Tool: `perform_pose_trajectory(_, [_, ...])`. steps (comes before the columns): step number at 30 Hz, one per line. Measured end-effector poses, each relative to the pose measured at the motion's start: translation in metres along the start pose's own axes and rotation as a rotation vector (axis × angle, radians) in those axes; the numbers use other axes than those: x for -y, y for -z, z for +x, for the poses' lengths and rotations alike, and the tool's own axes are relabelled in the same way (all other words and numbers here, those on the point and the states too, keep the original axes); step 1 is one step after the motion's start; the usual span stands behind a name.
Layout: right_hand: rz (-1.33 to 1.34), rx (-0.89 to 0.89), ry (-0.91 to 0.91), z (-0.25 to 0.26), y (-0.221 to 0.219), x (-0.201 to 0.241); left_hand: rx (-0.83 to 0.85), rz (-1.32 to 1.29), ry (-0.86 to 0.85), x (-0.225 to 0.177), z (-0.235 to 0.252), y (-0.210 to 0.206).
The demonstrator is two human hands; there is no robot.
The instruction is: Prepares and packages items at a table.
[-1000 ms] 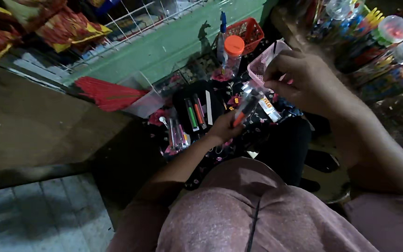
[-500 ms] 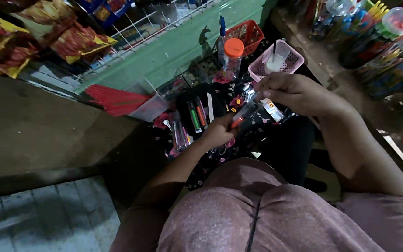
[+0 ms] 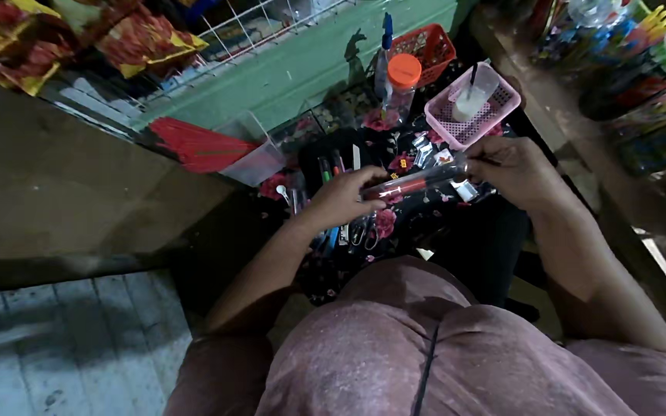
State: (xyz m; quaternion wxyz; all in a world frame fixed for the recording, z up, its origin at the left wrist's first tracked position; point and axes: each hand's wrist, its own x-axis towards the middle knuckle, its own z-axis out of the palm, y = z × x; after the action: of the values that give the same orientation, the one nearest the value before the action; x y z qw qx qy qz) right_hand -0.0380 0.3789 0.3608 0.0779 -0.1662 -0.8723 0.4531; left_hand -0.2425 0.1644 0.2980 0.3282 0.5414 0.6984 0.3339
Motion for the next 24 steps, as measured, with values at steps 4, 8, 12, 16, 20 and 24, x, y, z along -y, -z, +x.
perform_pose_trajectory(4, [0.226,-0.041,-0.062,-0.005,0.0,-0.021,-0.118,-0.36,0.057,0.031,-0.013,0.003])
perform_pose_trajectory(8, [0.378,-0.041,-0.103,-0.008,-0.006,-0.041,-0.256,-0.734,0.204,0.039,-0.015,-0.013])
perform_pose_trajectory(12, [0.472,-0.071,-0.147,-0.014,-0.014,-0.049,-0.277,-0.922,0.294,0.046,-0.017,-0.021])
perform_pose_trajectory(16, [0.496,-0.076,-0.188,-0.017,-0.023,-0.056,-0.307,-0.902,0.311,0.044,-0.016,-0.031])
perform_pose_trajectory(20, [0.558,-0.073,-0.198,-0.02,-0.033,-0.059,-0.446,-0.934,0.342,0.039,-0.009,-0.042])
perform_pose_trajectory(24, [0.613,-0.089,-0.26,-0.025,-0.034,-0.063,-0.492,-0.95,0.321,0.034,-0.008,-0.038])
